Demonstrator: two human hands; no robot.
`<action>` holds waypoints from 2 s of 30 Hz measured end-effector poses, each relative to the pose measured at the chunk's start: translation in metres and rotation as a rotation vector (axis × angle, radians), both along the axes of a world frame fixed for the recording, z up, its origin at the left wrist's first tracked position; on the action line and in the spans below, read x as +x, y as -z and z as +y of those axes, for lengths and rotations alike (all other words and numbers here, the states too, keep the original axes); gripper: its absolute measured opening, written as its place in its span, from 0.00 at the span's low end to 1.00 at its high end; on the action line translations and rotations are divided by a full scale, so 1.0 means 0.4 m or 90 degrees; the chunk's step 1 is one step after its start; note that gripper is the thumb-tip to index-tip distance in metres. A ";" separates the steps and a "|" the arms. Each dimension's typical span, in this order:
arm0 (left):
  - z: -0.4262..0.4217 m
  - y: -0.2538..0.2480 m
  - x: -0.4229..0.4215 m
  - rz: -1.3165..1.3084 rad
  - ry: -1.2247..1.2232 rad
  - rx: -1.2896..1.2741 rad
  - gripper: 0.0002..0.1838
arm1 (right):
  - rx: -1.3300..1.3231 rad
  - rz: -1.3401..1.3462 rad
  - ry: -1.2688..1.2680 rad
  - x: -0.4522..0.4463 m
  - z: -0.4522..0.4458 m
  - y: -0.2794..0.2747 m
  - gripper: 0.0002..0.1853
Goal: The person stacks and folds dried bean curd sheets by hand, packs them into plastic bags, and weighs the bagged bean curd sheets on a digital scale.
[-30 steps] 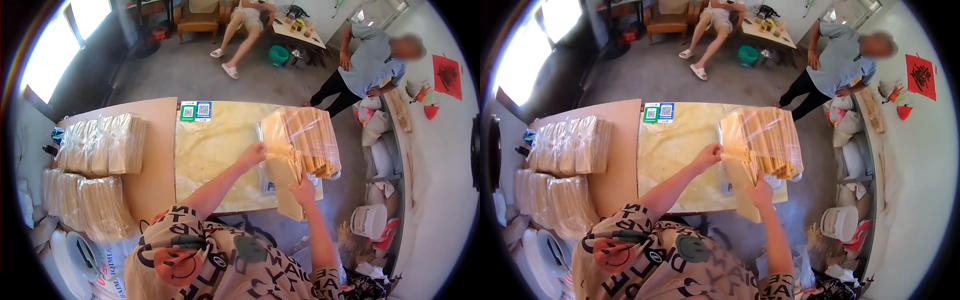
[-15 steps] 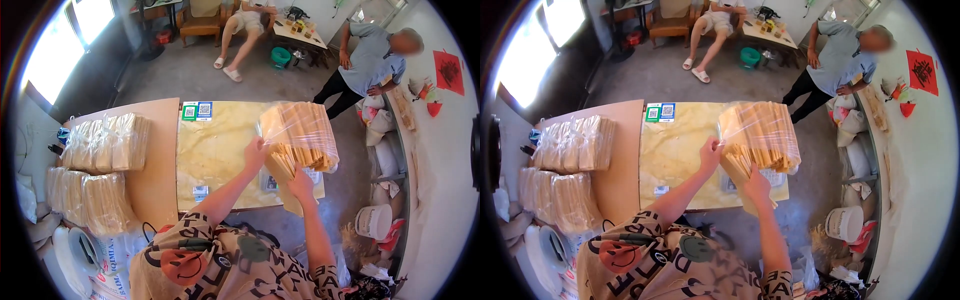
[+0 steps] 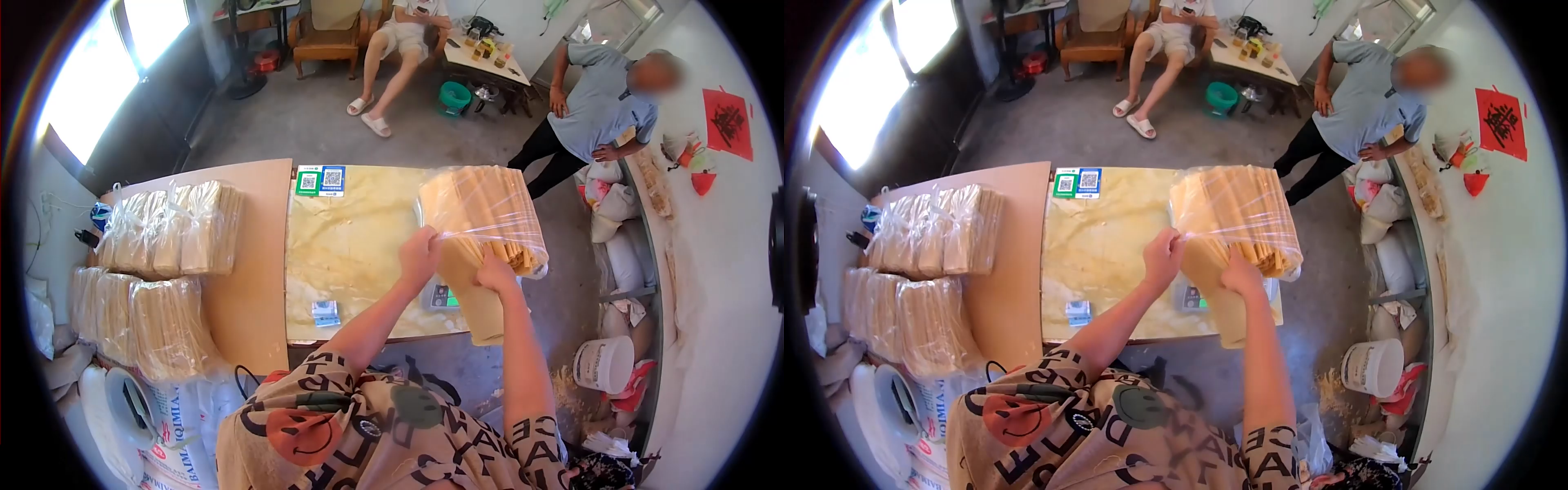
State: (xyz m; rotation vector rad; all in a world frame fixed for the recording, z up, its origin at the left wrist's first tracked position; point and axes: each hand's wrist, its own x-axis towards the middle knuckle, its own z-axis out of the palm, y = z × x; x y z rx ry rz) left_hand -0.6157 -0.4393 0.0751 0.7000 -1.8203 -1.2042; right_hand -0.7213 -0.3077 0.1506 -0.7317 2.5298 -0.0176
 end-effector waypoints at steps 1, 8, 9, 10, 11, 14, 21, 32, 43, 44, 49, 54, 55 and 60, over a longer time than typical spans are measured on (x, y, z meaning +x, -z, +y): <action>-0.001 -0.001 0.002 0.014 0.001 -0.013 0.06 | -0.022 -0.020 0.012 -0.007 -0.003 -0.001 0.41; -0.036 0.049 0.028 -0.199 0.073 -0.111 0.05 | -0.175 -0.100 0.097 -0.027 0.004 0.016 0.47; -0.038 0.052 0.019 -0.238 0.059 -0.070 0.05 | -0.172 -0.104 0.095 -0.034 0.008 0.030 0.47; -0.041 0.054 0.012 -0.275 0.045 -0.028 0.04 | -0.207 -0.127 0.101 -0.049 0.015 0.051 0.45; -0.045 0.059 0.009 -0.276 0.044 -0.025 0.04 | -0.242 -0.148 0.107 -0.056 0.018 0.060 0.44; -0.051 0.060 0.007 -0.225 -0.029 0.037 0.04 | -0.295 -0.184 0.134 -0.068 0.024 0.083 0.42; -0.030 0.083 0.054 -0.229 0.033 -0.120 0.05 | -0.327 -0.169 0.146 -0.048 0.020 0.065 0.40; 0.022 0.003 0.012 0.045 0.115 0.145 0.06 | -0.187 0.068 0.014 0.092 -0.045 0.027 0.40; 0.037 -0.043 0.056 0.070 0.210 0.121 0.03 | -0.133 0.233 -0.094 0.062 -0.092 0.047 0.31; 0.040 -0.046 0.060 0.068 0.222 0.117 0.04 | -0.151 0.251 -0.099 0.054 -0.097 0.052 0.28; 0.058 -0.043 0.067 0.048 0.228 0.090 0.04 | -0.136 0.203 -0.020 0.054 -0.145 0.010 0.28; 0.051 -0.046 0.059 0.036 0.242 0.079 0.05 | -0.369 0.169 0.012 -0.079 -0.197 0.188 0.35; 0.050 -0.044 0.059 0.042 0.250 0.078 0.05 | -0.450 0.050 0.095 -0.156 -0.220 0.298 0.35; 0.061 -0.022 0.064 0.058 0.304 0.150 0.03 | -0.154 0.283 0.068 -0.098 -0.324 0.094 0.36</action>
